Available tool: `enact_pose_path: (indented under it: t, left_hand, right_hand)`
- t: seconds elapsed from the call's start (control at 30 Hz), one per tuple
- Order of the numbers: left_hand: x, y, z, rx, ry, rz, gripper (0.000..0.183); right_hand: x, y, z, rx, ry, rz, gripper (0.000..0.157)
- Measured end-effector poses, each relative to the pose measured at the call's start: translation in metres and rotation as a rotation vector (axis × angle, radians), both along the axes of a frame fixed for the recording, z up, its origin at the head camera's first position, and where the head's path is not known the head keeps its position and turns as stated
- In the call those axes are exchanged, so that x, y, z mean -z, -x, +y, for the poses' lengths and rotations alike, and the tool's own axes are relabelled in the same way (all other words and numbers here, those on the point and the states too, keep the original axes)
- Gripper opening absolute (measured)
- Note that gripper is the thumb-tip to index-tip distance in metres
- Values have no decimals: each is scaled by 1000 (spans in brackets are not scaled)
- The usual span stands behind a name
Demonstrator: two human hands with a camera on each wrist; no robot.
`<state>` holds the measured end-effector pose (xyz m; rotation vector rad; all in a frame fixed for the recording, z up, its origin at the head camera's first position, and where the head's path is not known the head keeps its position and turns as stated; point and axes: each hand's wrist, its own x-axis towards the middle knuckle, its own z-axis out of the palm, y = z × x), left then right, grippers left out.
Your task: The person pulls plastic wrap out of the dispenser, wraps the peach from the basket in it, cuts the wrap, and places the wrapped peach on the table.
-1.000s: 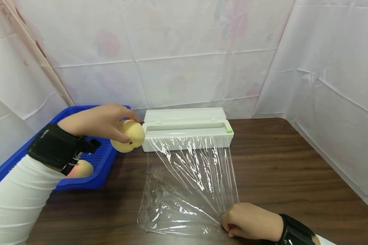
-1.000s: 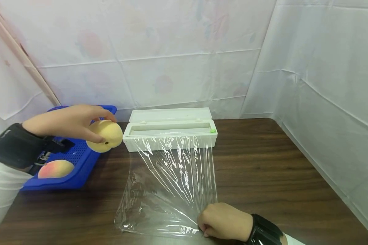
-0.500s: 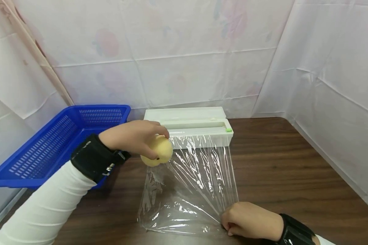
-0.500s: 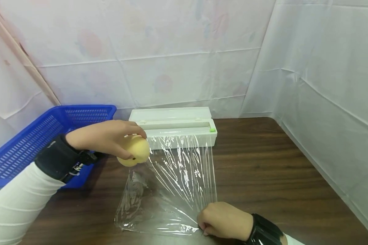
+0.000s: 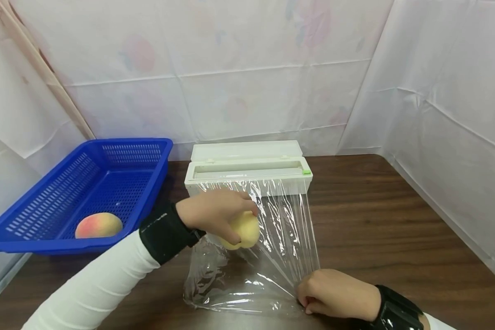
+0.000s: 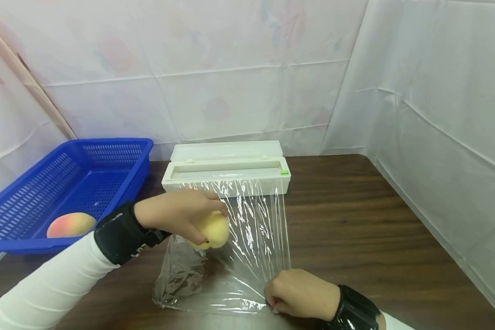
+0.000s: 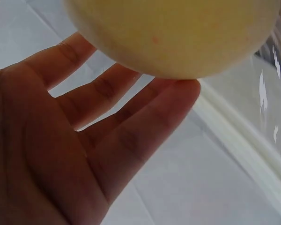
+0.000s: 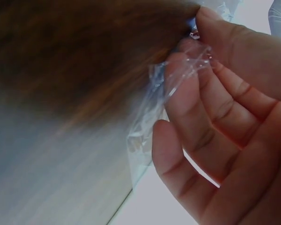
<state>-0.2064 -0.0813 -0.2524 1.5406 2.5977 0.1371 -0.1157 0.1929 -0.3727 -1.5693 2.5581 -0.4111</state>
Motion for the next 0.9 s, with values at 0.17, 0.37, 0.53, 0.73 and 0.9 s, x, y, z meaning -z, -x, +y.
enact_pose_path:
  t: [0.17, 0.37, 0.53, 0.73, 0.9]
  left_hand:
    - [10, -7, 12, 46, 20, 5, 53]
    - [22, -14, 27, 74, 53, 12, 51]
    - [32, -19, 34, 86, 81, 9, 49]
    - [41, -20, 34, 75, 101, -11, 49]
    - [52, -21, 33, 53, 113, 1, 49]
  right_hand:
    - [-2, 2, 0, -1, -12, -4, 20]
    - [-1, 3, 1, -17, -10, 23, 20]
    - [0, 3, 1, -22, -10, 44, 19]
    - [0, 3, 1, -25, -6, 62, 19]
    - [2, 3, 1, -27, -6, 54, 19]
